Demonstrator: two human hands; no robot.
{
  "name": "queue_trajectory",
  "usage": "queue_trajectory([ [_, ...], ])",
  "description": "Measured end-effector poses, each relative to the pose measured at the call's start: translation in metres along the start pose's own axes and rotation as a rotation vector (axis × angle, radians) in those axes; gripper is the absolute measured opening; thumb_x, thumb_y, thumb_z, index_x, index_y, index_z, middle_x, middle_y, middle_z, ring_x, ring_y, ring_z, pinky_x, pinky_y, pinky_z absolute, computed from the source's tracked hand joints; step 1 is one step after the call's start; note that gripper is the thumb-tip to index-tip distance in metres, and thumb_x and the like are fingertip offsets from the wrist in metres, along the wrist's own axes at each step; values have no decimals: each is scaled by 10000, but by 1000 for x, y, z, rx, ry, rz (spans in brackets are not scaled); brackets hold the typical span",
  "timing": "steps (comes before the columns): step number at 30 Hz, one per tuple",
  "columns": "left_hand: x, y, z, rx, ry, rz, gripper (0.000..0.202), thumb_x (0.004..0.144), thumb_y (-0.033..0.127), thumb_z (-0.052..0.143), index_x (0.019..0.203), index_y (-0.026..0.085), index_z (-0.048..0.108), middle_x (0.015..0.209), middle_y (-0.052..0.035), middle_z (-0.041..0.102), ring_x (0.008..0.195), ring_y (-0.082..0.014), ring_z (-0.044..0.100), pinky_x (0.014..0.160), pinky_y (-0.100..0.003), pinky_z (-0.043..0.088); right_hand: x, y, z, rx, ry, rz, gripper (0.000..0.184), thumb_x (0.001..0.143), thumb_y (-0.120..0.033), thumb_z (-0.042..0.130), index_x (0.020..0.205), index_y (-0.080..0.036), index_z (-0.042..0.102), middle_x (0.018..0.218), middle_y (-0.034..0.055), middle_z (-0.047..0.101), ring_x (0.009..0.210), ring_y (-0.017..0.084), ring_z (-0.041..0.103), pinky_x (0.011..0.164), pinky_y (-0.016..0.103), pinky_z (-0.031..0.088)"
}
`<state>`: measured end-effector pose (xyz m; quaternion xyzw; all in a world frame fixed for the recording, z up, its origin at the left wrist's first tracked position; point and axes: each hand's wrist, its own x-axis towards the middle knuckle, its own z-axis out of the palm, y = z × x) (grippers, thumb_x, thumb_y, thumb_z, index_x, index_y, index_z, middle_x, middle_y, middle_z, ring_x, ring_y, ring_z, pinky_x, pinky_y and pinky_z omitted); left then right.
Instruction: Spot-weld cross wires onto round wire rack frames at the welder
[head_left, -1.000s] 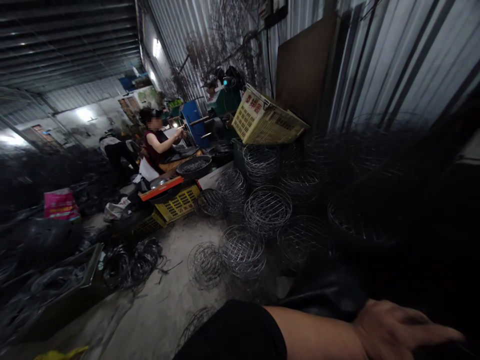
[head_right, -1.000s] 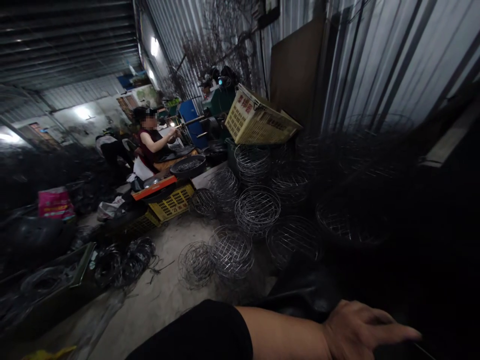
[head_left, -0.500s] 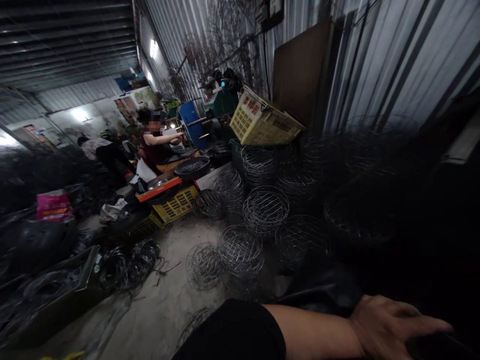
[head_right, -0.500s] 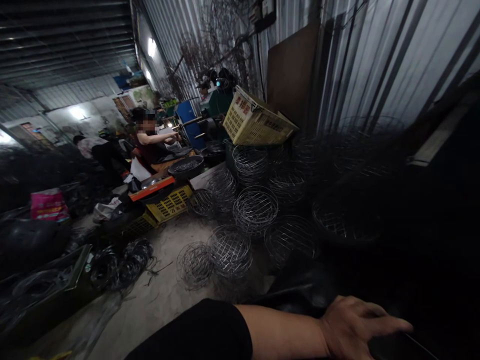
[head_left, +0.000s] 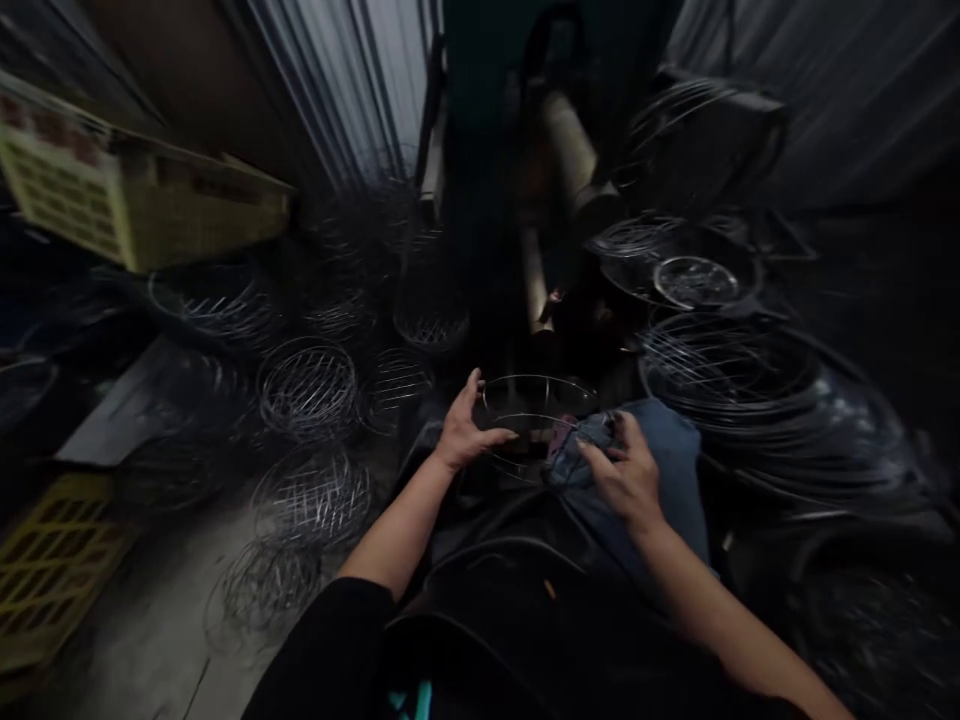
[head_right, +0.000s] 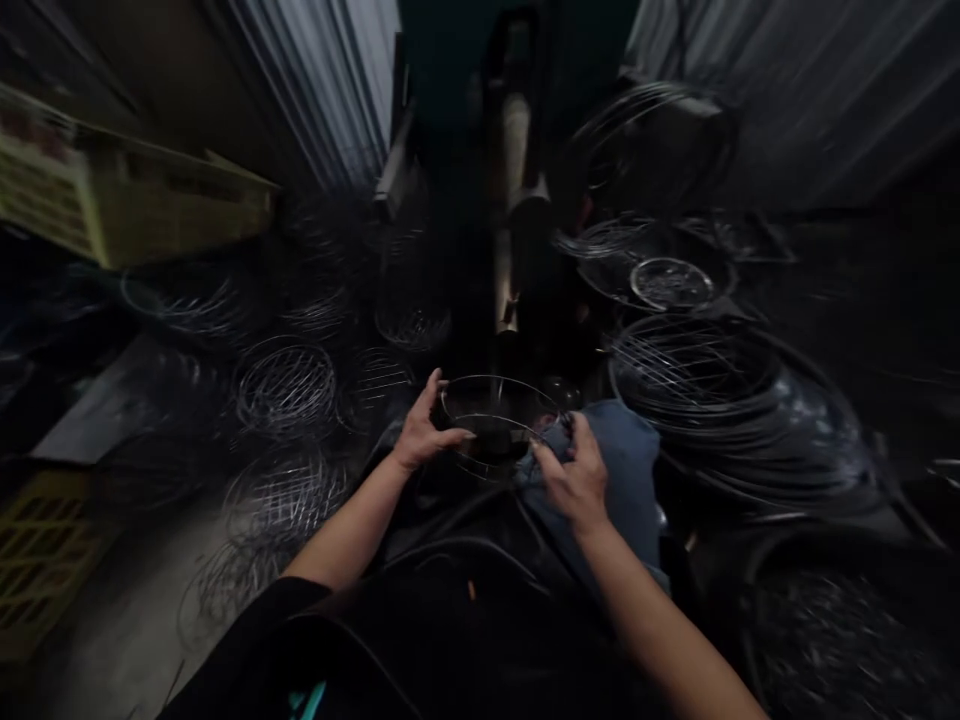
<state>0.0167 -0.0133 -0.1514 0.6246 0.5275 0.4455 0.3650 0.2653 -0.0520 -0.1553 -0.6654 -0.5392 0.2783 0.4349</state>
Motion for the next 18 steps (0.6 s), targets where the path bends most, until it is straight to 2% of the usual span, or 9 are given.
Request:
queue_trajectory([
  [4, 8, 22, -6, 15, -3, -30, 919, 583, 334, 870, 1398, 175, 475, 1364, -132, 524, 1265, -280, 494, 1116, -407, 343, 14, -11, -5, 70, -14, 13, 597, 722, -441, 667, 1254, -211, 527, 1167, 104, 609, 1059, 266, 581, 808, 406, 507],
  [9, 19, 32, -3, 56, 73, -64, 809, 615, 301, 842, 1355, 201, 529, 1394, -104, 509, 1324, -284, 431, 1150, -421, 293, 23, -24, -12, 45, 6, -16, 649, 693, -445, 706, 1261, -186, 531, 1105, 97, 617, 954, 241, 584, 802, 398, 491],
  [12, 22, 26, 5, -145, 170, -241, 796, 629, 280, 820, 1362, 231, 513, 1482, -80, 418, 1369, -294, 365, 1147, -435, 293, 22, -39, -11, 32, 3, -66, 650, 621, -422, 777, 1195, -192, 578, 1019, 65, 598, 827, 198, 547, 763, 369, 484],
  [15, 17, 25, 12, -397, 228, -457, 781, 741, 388, 722, 1434, 210, 409, 1495, -135, 383, 1314, -304, 438, 1047, -437, 413, 14, -61, -8, 235, -154, 36, 517, 622, -354, 782, 1088, -206, 616, 872, 14, 556, 681, 142, 483, 618, 293, 451],
  [18, 5, 33, 14, -533, 134, -526, 731, 824, 554, 549, 1455, 234, 366, 1428, -154, 458, 1220, -295, 533, 900, -427, 513, 5, -84, -3, 482, -454, 130, 420, 707, -301, 709, 1103, -222, 597, 830, -5, 548, 615, 113, 455, 574, 265, 434],
])
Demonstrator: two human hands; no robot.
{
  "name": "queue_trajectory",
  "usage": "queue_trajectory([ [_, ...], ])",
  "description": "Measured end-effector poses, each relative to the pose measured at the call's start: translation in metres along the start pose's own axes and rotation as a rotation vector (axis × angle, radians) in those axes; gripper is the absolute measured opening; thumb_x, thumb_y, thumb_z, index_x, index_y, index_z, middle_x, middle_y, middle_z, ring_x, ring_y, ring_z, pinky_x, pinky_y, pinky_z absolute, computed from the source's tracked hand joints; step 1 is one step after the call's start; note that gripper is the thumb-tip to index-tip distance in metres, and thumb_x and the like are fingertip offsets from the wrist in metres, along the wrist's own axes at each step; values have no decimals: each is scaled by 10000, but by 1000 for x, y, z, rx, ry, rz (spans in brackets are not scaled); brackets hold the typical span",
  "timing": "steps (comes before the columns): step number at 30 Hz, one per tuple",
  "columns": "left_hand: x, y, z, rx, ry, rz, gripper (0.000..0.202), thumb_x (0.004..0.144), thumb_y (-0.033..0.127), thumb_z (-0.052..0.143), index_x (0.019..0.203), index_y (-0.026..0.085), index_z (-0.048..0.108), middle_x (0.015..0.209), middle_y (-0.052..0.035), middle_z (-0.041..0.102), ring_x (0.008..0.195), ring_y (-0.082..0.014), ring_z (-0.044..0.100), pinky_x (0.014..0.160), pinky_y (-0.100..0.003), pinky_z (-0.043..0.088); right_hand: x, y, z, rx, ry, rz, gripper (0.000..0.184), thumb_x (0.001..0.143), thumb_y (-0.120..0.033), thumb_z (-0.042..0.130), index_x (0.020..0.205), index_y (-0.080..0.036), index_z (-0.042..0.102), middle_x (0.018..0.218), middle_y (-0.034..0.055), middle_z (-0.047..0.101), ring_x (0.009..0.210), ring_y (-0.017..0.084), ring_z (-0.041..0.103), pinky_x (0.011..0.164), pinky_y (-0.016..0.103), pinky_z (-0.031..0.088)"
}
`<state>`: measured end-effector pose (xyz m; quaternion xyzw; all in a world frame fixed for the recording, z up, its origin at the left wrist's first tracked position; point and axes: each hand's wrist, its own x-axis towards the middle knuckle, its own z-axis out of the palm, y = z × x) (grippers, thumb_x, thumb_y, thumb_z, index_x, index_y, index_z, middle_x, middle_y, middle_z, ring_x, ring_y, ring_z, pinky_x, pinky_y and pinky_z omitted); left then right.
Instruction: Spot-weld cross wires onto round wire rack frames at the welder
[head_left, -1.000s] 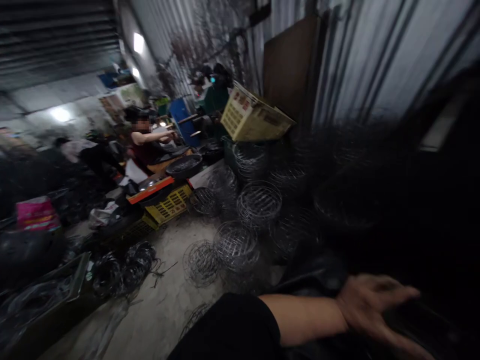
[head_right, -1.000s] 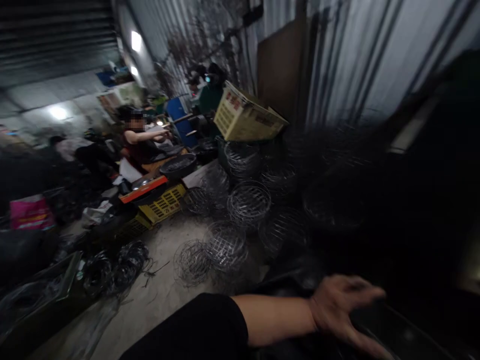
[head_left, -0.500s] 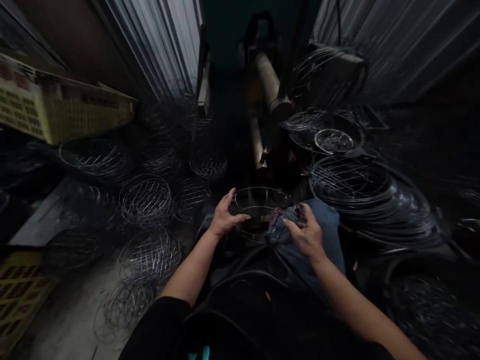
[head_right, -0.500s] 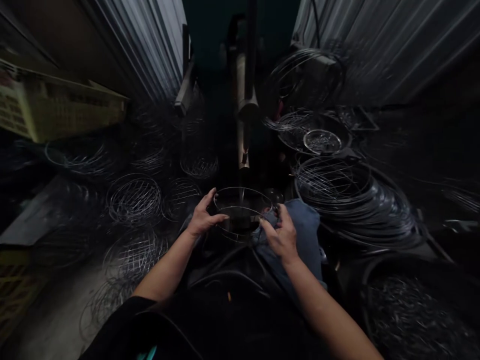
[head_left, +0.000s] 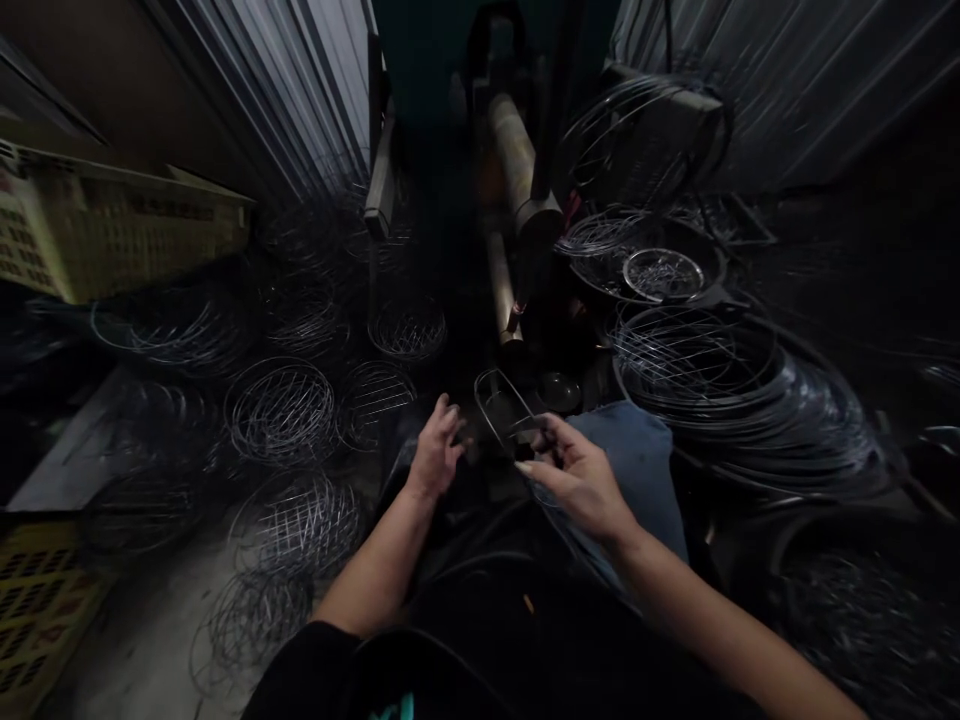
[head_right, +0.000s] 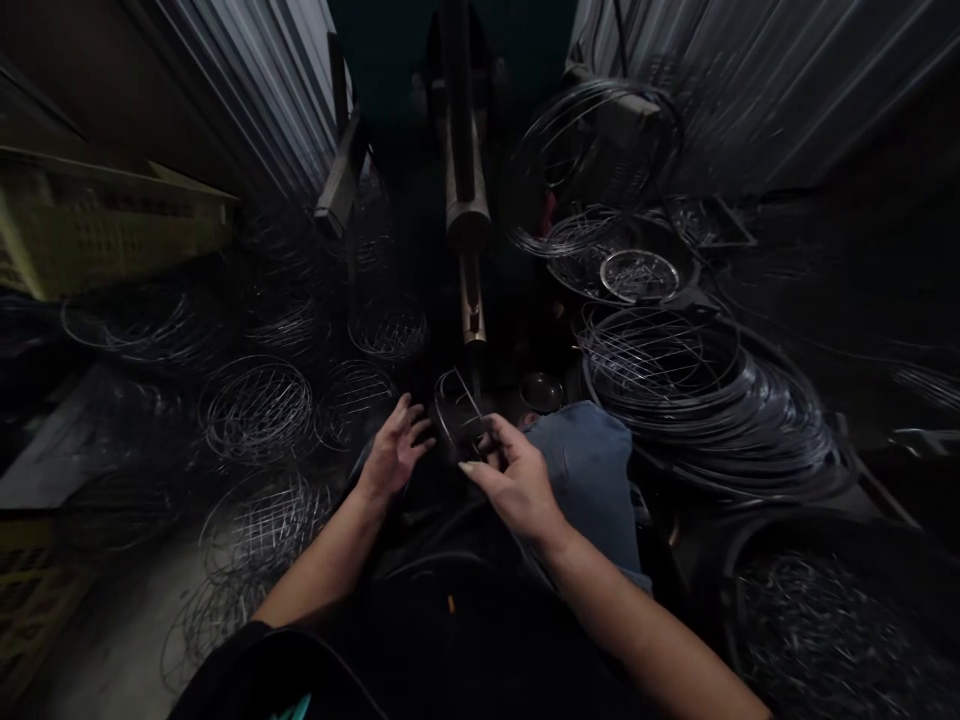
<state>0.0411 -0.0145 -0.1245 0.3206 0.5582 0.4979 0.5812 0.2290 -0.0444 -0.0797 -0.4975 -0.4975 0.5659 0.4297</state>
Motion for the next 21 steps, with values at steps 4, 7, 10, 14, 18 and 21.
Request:
queue_trajectory([
  [4, -23, 10, 4, -320, -256, -106, 895, 650, 476, 730, 1447, 325, 354, 1446, -93, 431, 1218, -309, 522, 859, -404, 524, -4, -18, 22, -111, -328, -96, 529, 765, -206, 608, 1284, -222, 504, 1057, 60, 572, 729, 135, 529, 690, 309, 497],
  [7, -30, 21, 6, -434, -249, -136, 923, 610, 253, 754, 1437, 338, 353, 1437, -83, 419, 1191, -312, 542, 856, -387, 511, -3, -29, 31, -331, -501, -211, 542, 756, -148, 599, 1288, -159, 492, 1121, 107, 564, 946, 196, 554, 874, 371, 493],
  [10, -27, 29, 2, -462, -238, -146, 887, 611, 153, 708, 1415, 313, 368, 1387, -95, 450, 1119, -318, 592, 788, -375, 520, -3, -34, 31, -445, -595, -250, 513, 770, -149, 607, 1273, -138, 506, 1048, 105, 603, 936, 209, 568, 864, 381, 500],
  [14, -21, 34, -9, -487, -284, -141, 822, 591, 126, 657, 1368, 253, 421, 1304, -120, 521, 1077, -333, 618, 712, -320, 502, -5, -30, 17, -388, -568, -295, 394, 827, -169, 572, 1221, -195, 580, 1034, 75, 667, 890, 189, 634, 811, 339, 532],
  [18, -15, 36, -22, -570, -392, -158, 751, 622, 190, 607, 1355, 202, 444, 1297, -178, 541, 1116, -384, 594, 663, -293, 463, -2, -16, -16, -469, -4, -367, 288, 850, -236, 592, 1131, -214, 652, 1025, 73, 706, 909, 224, 669, 825, 378, 541],
  [21, -13, 39, -28, -591, -426, -152, 712, 624, 197, 601, 1324, 173, 474, 1302, -195, 539, 1109, -402, 594, 642, -277, 449, 5, -7, -45, -534, 386, -370, 329, 818, -280, 647, 1141, -217, 655, 1015, 76, 710, 902, 236, 668, 837, 412, 527],
])
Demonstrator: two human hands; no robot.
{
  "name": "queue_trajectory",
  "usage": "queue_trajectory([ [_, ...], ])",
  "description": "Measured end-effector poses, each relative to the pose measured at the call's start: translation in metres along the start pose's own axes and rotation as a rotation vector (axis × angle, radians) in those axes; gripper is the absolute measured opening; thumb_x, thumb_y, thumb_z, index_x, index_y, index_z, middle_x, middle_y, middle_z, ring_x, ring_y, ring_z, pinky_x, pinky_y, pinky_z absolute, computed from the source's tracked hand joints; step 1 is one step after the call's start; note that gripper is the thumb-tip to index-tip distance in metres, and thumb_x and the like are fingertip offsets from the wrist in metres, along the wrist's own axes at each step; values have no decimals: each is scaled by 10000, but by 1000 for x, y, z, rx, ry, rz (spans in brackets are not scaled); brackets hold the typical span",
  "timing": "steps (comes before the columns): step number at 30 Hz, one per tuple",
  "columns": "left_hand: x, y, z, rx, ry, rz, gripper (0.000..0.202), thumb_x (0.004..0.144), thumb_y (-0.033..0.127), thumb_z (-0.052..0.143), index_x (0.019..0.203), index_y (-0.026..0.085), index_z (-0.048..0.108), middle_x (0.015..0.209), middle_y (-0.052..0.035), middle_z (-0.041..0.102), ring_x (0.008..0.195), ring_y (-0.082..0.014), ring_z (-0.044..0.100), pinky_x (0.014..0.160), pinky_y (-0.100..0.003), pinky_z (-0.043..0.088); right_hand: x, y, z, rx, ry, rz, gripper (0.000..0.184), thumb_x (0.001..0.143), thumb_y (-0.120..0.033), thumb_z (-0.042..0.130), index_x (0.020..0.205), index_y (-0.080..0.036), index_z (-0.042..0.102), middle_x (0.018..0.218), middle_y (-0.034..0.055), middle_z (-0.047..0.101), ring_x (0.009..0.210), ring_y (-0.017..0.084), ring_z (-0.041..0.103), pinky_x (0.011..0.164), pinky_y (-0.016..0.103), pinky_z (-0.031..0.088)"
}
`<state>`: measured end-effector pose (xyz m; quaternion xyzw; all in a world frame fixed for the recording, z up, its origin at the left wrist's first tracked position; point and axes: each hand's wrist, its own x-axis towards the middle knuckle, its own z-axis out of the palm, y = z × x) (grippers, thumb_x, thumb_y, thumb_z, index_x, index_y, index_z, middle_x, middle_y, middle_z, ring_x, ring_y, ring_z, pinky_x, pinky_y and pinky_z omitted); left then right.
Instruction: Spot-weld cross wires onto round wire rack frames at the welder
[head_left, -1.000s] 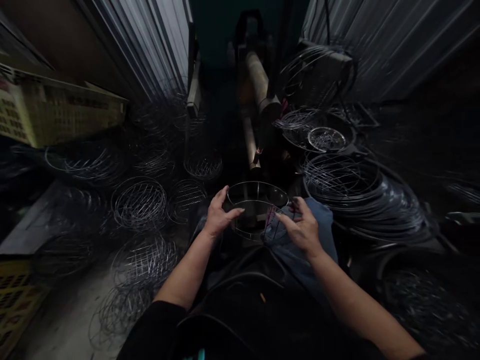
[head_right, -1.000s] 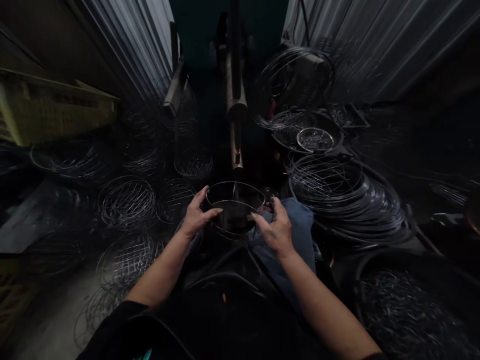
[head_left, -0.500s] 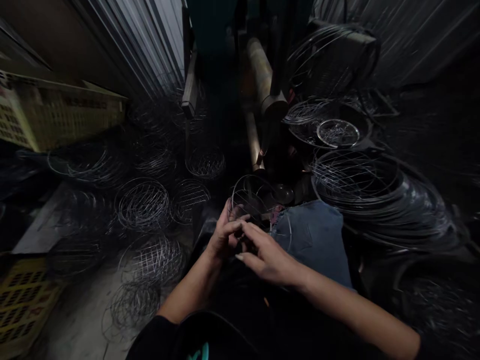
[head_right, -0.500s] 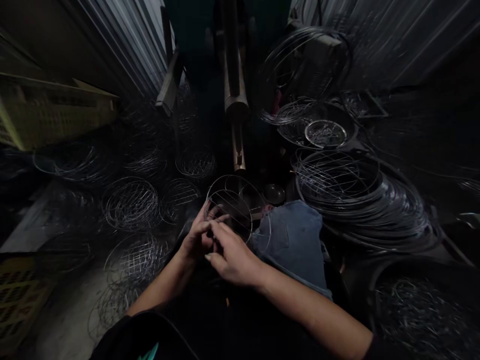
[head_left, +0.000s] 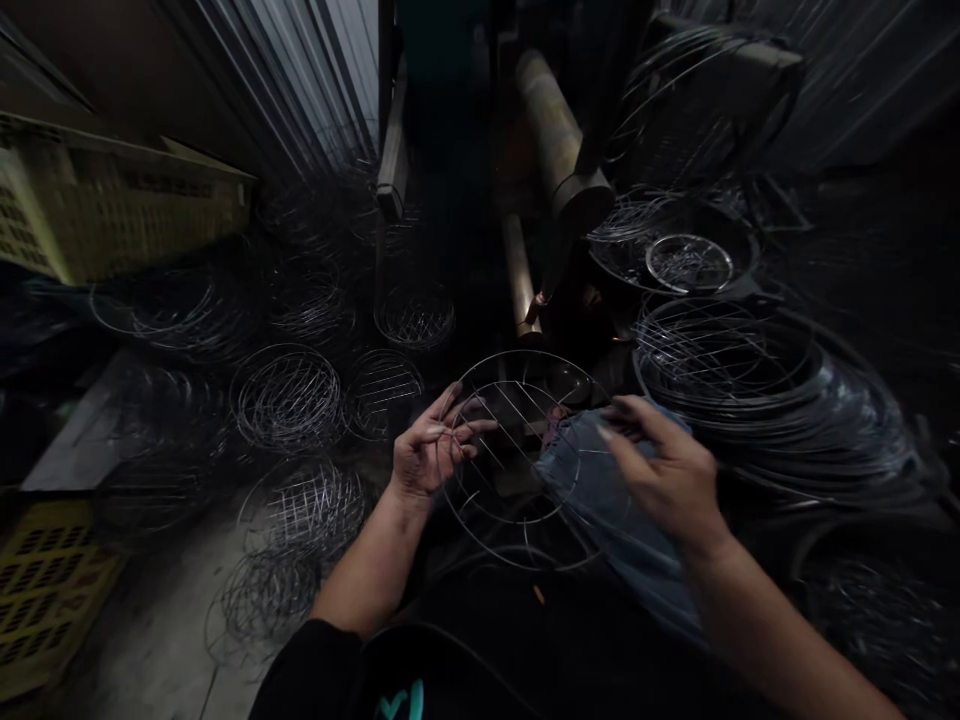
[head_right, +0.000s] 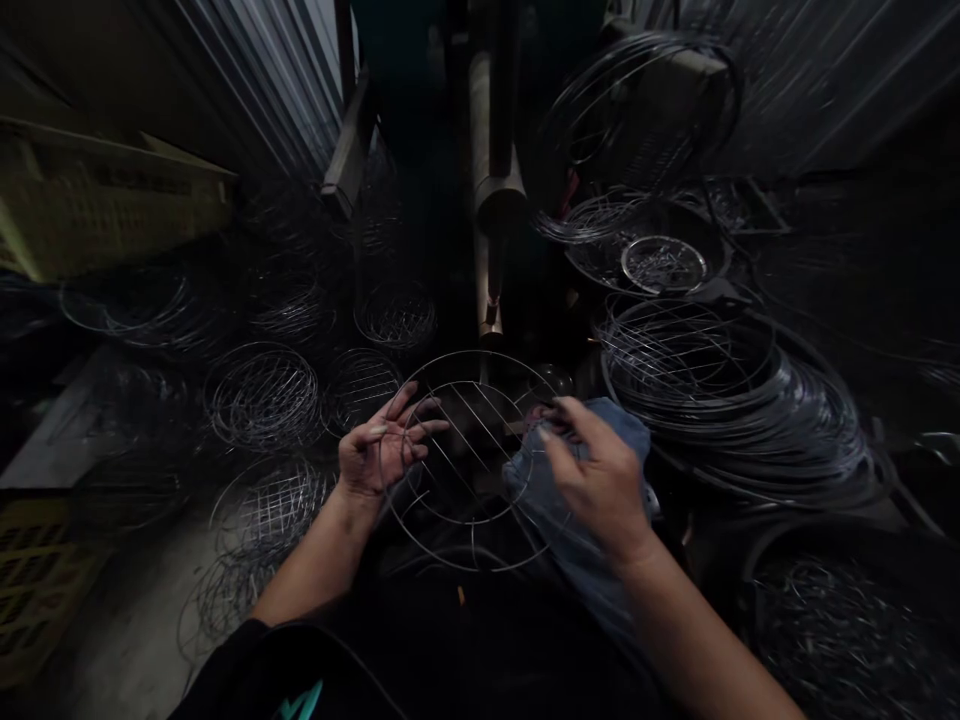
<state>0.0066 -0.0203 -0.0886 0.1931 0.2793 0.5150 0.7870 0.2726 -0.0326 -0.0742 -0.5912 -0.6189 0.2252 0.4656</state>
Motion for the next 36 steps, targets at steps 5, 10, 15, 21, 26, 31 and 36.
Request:
queue_trajectory([
  [5, 1, 4, 2, 3, -22, 2, 706, 630, 196, 590, 1327, 176, 478, 1301, -196, 548, 1101, -394, 604, 642, -274, 458, 16, 22, -16, 7, 132, 114, 391, 771, -332, 690, 1139, -212, 641, 1041, 75, 699, 923, 224, 652, 809, 388, 512],
  [10, 10, 14, 8, -24, -50, -28, 719, 609, 208, 607, 1316, 159, 485, 1270, -222, 567, 1087, -418, 613, 605, -256, 481, 30, 25, -6, 250, -157, 250, 382, 748, -394, 700, 1075, -209, 633, 897, 37, 691, 632, 141, 610, 579, 288, 496],
  [15, 22, 43, 29, -88, 128, -92, 510, 776, 243, 536, 1264, 97, 517, 1209, -255, 596, 1156, -419, 580, 623, -301, 561, 53, 4, -1, 583, -225, 484, 277, 707, -354, 705, 896, -163, 635, 631, -11, 626, 378, 73, 460, 386, 220, 340],
  [21, 28, 82, 61, -94, 287, -90, 406, 932, 305, 417, 1201, 31, 549, 1157, -318, 590, 1148, -422, 586, 599, -305, 597, 81, -27, -12, 839, -320, 621, 330, 626, -309, 771, 863, -148, 608, 657, 18, 661, 390, 82, 508, 377, 195, 351],
  [26, 22, 100, 84, -48, 331, -98, 502, 972, 422, 377, 1206, 3, 522, 1203, -360, 544, 1027, -370, 663, 595, -267, 599, 79, -50, -20, 862, -287, 612, 357, 655, -302, 755, 936, -148, 598, 620, 11, 652, 387, 79, 501, 376, 179, 349],
  [31, 21, 104, 101, -30, 357, -1, 554, 946, 457, 441, 1244, -8, 490, 1226, -345, 533, 1105, -398, 619, 668, -311, 613, 78, -64, -22, 836, -217, 624, 352, 684, -265, 705, 995, -147, 590, 620, 19, 660, 391, 84, 493, 361, 175, 322],
  [36, 35, 102, 96, -28, 429, 51, 552, 937, 478, 455, 1258, 30, 488, 1240, -294, 535, 1118, -361, 620, 625, -269, 605, 76, -67, -10, 859, -143, 617, 372, 684, -242, 671, 1027, -136, 572, 633, 30, 663, 424, 98, 503, 377, 191, 347],
])
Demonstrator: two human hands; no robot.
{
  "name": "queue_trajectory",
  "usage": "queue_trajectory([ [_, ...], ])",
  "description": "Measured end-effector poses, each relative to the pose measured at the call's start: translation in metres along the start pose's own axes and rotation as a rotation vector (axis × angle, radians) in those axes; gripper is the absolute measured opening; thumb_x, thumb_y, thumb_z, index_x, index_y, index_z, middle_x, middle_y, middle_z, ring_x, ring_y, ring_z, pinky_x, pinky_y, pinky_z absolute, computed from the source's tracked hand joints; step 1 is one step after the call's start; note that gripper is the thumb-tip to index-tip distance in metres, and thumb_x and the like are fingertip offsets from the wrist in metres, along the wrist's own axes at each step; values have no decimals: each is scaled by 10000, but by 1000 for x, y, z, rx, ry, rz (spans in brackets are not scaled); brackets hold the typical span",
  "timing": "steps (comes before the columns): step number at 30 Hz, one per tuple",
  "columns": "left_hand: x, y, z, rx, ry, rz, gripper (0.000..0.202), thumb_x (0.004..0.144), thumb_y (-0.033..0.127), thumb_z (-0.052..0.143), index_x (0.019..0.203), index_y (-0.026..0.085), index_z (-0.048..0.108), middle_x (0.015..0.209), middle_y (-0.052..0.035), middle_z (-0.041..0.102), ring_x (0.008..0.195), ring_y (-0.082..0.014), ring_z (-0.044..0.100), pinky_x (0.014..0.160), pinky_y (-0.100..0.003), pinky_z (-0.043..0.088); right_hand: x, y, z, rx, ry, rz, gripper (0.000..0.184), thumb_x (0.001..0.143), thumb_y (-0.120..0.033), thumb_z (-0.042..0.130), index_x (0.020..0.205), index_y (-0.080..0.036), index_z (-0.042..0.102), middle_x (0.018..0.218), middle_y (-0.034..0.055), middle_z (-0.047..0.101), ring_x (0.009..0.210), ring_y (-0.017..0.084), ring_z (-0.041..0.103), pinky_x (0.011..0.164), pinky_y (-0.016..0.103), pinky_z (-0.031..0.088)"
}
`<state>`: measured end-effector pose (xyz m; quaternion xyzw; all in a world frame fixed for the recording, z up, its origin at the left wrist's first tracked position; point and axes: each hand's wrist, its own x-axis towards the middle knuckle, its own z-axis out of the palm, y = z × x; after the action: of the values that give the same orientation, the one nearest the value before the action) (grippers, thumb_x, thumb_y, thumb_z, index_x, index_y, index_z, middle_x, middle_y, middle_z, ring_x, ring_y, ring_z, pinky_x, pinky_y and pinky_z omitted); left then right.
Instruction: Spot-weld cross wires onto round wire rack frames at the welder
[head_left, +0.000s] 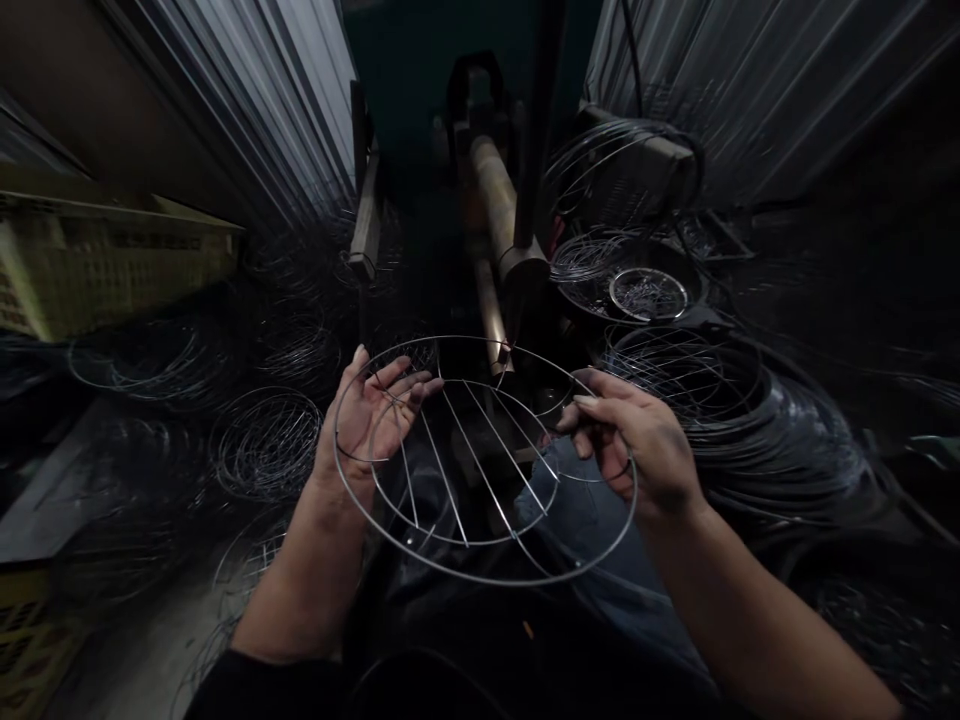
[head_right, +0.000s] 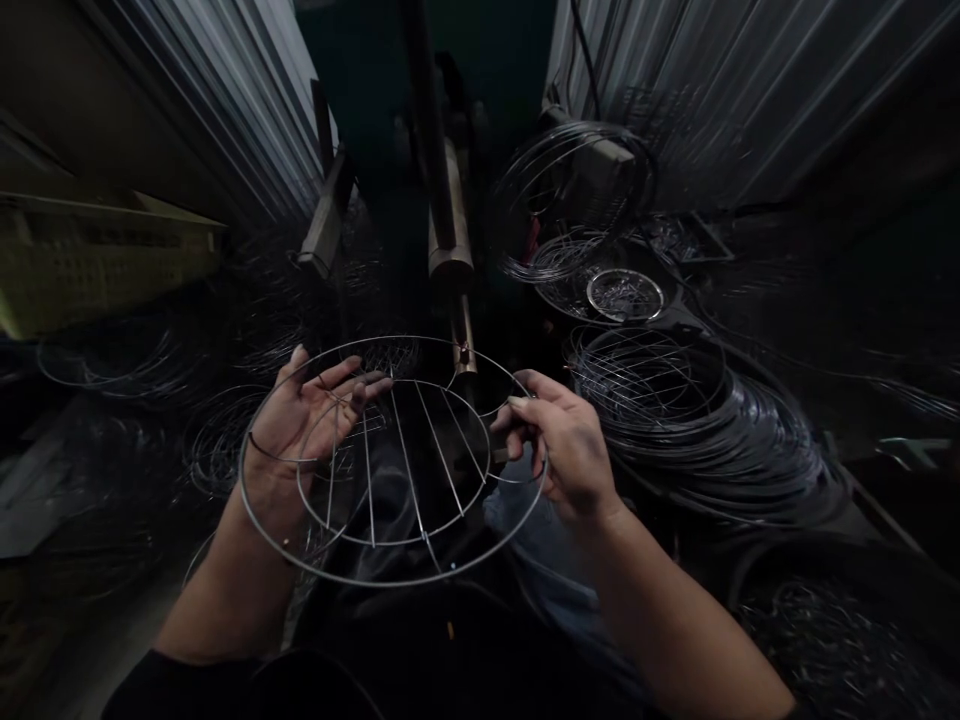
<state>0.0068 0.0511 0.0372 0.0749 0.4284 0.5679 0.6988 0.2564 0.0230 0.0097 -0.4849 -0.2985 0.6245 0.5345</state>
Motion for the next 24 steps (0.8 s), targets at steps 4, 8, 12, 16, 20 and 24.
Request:
queue_trajectory([
  [4, 8, 1, -4, 51, -9, -17, 506, 934, 478, 466, 1219, 64, 519, 1224, -263, 545, 1099, -342, 631, 631, -281, 602, -2, 5, 2, 42, 41, 24, 418, 665, -232, 672, 1051, -111, 564, 603, 18, 641, 416, 96, 490, 389, 200, 363],
  [8, 5, 9, 7, 53, -96, 48, 542, 892, 560, 499, 1144, 85, 563, 1138, -220, 587, 1079, -348, 633, 711, -353, 606, 8, -1, 1, 53, 33, 24, 361, 646, -221, 669, 984, -129, 580, 602, 21, 644, 409, 107, 497, 375, 211, 358],
  [12, 6, 6, 10, 116, -183, 101, 559, 848, 613, 514, 1145, 143, 568, 1093, -165, 609, 1002, -315, 660, 734, -412, 599, 24, -3, 2, 87, 92, -131, 288, 662, -209, 642, 940, -152, 590, 605, 7, 643, 424, 102, 517, 390, 205, 380],
  [16, 12, -15, -9, 123, -207, 7, 442, 848, 461, 557, 1176, 165, 565, 1174, -156, 617, 1055, -348, 639, 741, -471, 588, 31, 4, -7, 11, 153, -317, 330, 726, -250, 652, 1046, -190, 598, 629, -18, 647, 446, 114, 540, 393, 220, 398],
  [20, 10, -29, -26, 60, -204, 57, 361, 806, 202, 550, 1159, 140, 587, 1278, -153, 591, 1145, -380, 591, 704, -387, 588, 52, 10, -25, -34, 218, -325, 266, 746, -385, 677, 902, -171, 655, 563, -10, 606, 413, 114, 521, 360, 225, 373],
  [24, 1, -28, -26, 92, -166, 89, 355, 820, 200, 540, 1162, 130, 603, 1322, -162, 564, 1163, -400, 575, 669, -370, 593, 99, 16, -24, 29, 112, -269, 300, 587, -315, 815, 817, -184, 674, 656, -9, 644, 500, 88, 556, 428, 200, 416],
])
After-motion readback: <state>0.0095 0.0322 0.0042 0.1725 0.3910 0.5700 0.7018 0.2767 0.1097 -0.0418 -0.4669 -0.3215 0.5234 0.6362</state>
